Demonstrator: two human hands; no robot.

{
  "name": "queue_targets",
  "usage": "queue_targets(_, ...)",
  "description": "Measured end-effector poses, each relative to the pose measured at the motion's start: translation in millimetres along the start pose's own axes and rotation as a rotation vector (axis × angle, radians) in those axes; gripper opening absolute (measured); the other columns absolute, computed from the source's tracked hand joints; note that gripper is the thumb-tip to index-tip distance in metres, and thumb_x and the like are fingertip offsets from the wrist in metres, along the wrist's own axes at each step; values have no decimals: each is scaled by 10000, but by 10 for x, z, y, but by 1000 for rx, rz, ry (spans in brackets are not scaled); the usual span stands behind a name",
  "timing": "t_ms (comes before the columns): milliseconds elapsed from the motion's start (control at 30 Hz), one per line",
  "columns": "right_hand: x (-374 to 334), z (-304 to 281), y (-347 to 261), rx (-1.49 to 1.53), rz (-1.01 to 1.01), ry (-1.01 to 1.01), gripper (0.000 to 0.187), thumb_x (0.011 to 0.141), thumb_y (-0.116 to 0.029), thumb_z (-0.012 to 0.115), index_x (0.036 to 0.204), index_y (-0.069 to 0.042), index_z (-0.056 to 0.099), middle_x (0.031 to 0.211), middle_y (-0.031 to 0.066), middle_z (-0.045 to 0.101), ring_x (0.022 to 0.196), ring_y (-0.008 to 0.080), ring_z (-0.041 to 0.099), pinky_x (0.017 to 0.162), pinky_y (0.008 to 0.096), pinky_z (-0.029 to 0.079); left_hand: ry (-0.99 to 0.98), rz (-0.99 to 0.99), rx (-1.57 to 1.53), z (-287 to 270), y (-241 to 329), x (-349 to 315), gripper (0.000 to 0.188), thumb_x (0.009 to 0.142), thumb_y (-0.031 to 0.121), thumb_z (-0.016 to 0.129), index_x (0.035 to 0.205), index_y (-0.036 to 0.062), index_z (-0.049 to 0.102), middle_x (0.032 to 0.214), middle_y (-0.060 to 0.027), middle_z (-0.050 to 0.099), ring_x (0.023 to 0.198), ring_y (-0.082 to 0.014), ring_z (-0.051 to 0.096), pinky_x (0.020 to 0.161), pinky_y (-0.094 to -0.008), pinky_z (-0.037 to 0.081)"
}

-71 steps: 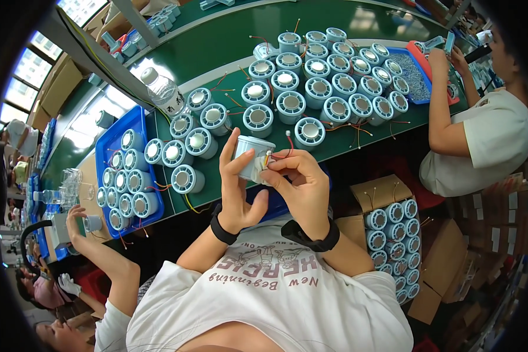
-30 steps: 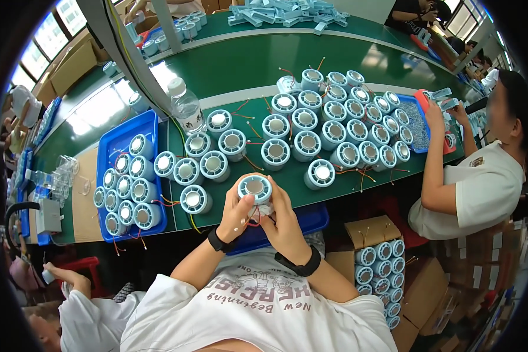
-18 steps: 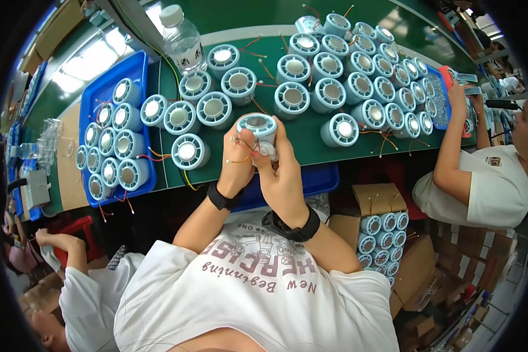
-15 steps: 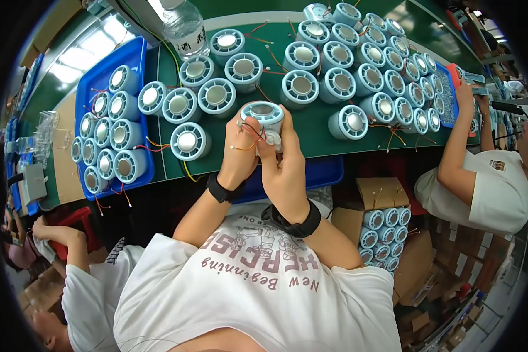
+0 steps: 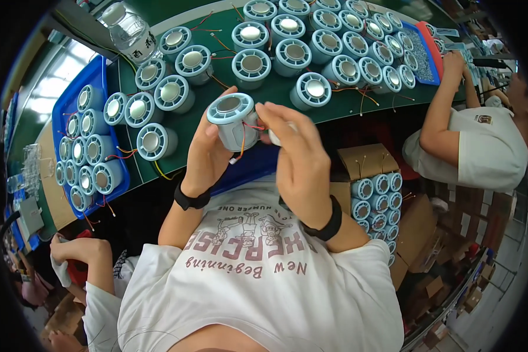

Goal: The person picks up a fan unit, wipes its sides and top with a cloth, and places it back on the table. They repeat this process for several units, occasionally moving boxes or trays to reach more items.

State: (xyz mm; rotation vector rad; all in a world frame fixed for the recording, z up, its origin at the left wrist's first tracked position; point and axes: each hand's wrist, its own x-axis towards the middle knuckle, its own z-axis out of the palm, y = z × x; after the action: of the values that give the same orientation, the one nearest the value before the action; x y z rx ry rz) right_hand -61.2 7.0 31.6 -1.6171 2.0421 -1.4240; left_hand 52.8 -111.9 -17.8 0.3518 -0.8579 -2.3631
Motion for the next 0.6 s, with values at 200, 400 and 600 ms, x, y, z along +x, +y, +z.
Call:
queue_targets(200, 105, -565, -150, 187, 182, -50, 532, 767, 165, 413, 1228, 5, 625, 1087, 144, 648, 901, 173, 612, 760, 256, 474, -85, 728, 1007, 160, 84, -61, 1114, 692, 177, 881, 1512, 8, 146, 1205, -147, 572, 1059, -260, 610, 904, -351, 492)
queue_targets(400, 213, -756, -77, 257, 131, -174, 459, 804, 117, 425, 1204, 10, 624, 1069, 117, 654, 863, 127, 591, 738, 231, 459, -57, 970, 1206, 359, 168, -145, 1211, 595, 89, 917, 1501, -40, 124, 1160, -165, 610, 1004, -250, 537, 852, -343, 455)
queue_targets(600, 253, -702, -144, 384, 122, -31, 360, 875, -10, 469, 1228, 12, 537, 1071, 136, 629, 765, 111, 546, 858, 304, 463, -39, 1122, 1243, 448, 238, -173, 1150, 585, 85, 877, 1486, -54, 177, 1163, -174, 634, 962, -244, 466, 800, -316, 394)
